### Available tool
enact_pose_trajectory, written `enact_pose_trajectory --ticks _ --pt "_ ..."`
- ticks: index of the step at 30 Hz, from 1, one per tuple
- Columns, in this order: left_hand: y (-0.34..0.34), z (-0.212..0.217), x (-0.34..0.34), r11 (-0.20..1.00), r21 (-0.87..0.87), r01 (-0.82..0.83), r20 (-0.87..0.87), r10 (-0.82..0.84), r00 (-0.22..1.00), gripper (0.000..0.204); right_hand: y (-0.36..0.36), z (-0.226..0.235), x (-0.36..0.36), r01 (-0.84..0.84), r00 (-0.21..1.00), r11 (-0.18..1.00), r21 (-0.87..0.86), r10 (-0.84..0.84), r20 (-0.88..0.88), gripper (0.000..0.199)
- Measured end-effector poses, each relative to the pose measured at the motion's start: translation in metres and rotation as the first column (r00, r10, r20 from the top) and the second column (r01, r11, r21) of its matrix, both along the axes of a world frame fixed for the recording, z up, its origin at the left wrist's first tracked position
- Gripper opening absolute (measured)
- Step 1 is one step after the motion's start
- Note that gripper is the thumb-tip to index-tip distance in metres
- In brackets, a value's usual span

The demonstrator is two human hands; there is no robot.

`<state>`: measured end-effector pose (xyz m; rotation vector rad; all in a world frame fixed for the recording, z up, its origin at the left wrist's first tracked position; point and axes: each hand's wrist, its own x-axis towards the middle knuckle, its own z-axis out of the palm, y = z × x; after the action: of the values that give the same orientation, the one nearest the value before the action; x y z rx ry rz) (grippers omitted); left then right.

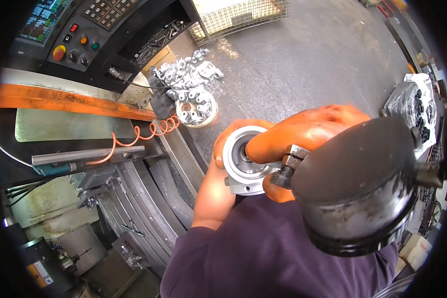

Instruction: The person measures a cylindrical metal part with a dial gauge, then secures it in a CNC machine chuck using a wrench. After machining, the person removes the part and places it into a wire basket with other finished parts. The person then uses a pneumatic tool to deburr the part's edges.

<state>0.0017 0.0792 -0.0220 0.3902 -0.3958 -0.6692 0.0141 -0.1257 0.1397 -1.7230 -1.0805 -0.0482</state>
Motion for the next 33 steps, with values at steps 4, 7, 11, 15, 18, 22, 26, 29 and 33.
enact_pose_trajectory --ticks 4,7,11,15,18,22,26,29,33 --pt "-0.01 -0.002 0.003 0.998 -0.06 0.004 -0.066 -0.008 0.998 0.115 -0.004 0.0 0.005 -0.015 1.0 1.0 0.017 0.015 -0.027 0.02" --pt "-0.017 -0.004 0.002 0.995 -0.1 -0.009 -0.107 -0.002 0.994 0.116 -0.01 0.0 0.009 -0.027 0.995 0.999 0.026 0.029 -0.093 0.019" --pt "-0.02 -0.015 -0.001 0.987 -0.154 -0.042 -0.167 0.016 0.986 0.118 -0.004 0.006 0.02 0.101 0.986 0.995 0.022 -0.097 -0.135 0.016" --pt "-0.027 -0.022 -0.009 0.991 -0.116 -0.066 -0.127 0.051 0.991 0.116 0.002 0.014 0.034 0.203 0.876 0.966 -0.159 -0.252 -0.41 0.014" --pt "-0.036 -0.015 -0.014 0.988 -0.141 -0.059 -0.153 0.037 0.988 0.119 -0.001 0.006 0.044 0.256 0.856 0.929 -0.268 -0.346 -0.384 0.01" --pt "-0.031 -0.029 -0.012 0.991 -0.129 0.026 -0.145 -0.045 0.988 0.126 0.002 0.004 0.042 0.284 0.72 0.926 -0.247 -0.377 -0.583 0.013" --pt "-0.031 -0.029 -0.011 0.995 -0.102 0.017 -0.113 -0.029 0.993 0.125 -0.012 -0.013 0.039 0.295 0.947 0.942 -0.159 -0.31 -0.082 0.023" --pt "-0.035 -0.03 -0.013 0.992 -0.123 -0.011 -0.119 -0.004 0.993 0.122 -0.016 -0.007 0.035 0.261 0.945 0.943 -0.206 -0.293 -0.145 0.027" --pt "-0.037 -0.036 -0.012 0.985 -0.173 0.004 -0.106 -0.022 0.994 0.115 -0.019 -0.016 0.028 0.279 0.936 0.946 -0.163 -0.306 -0.175 0.032"
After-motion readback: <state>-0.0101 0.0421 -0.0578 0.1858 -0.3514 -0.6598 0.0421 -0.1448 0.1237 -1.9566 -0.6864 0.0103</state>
